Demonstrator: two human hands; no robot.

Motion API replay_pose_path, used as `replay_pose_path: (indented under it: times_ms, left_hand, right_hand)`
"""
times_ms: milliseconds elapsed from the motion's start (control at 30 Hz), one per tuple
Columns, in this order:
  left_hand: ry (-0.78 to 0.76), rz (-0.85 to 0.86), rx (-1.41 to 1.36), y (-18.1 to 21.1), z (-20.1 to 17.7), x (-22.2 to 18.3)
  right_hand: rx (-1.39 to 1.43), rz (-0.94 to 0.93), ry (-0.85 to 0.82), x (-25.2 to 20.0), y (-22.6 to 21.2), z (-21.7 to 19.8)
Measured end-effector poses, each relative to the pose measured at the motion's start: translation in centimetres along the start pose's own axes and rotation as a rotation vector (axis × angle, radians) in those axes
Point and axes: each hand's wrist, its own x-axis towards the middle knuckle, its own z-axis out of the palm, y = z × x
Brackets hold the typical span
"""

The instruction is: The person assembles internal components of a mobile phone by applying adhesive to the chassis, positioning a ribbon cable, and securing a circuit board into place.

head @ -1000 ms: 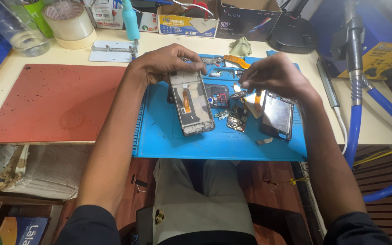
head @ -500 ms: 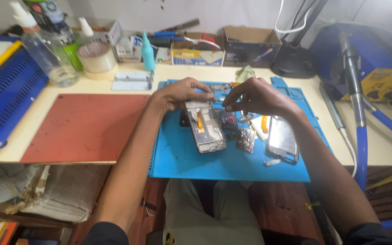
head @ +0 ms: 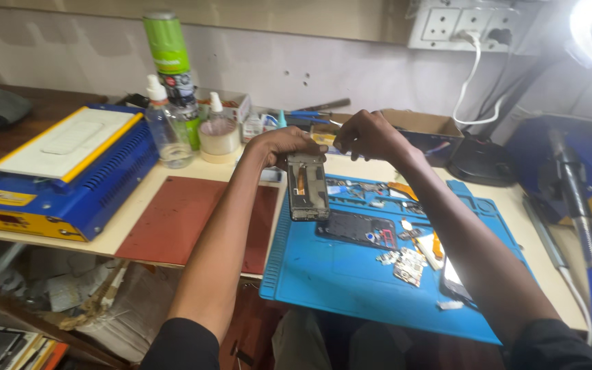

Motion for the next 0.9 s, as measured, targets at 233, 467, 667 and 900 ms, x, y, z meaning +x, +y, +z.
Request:
replay_pose_path:
  times_ms: [233,467,667,900]
  left_hand:
    - [0.009,-0.056,0.022,-1.0,-3.4,-3.1]
    - [-0.1,-0.091,-0.1,-3.2,-5.5,-4.4]
    - [-0.084,-0.11,-0.082,-5.3,-7.1,-5.0]
    - [0.021,-0.174,-0.087,-6.4,-7.7,-6.2]
  right_hand:
    - [-0.148,-0.248,0.318,10.1,2.8,3.6]
    - [-0.082,-0.391,0.269,15.4,2.4,6.3]
    - [0.186,-0.471,0.469,17.5,-0.8,6.9]
    - [-0.364,-0.664,0.105,19.1,-7.3,9.1]
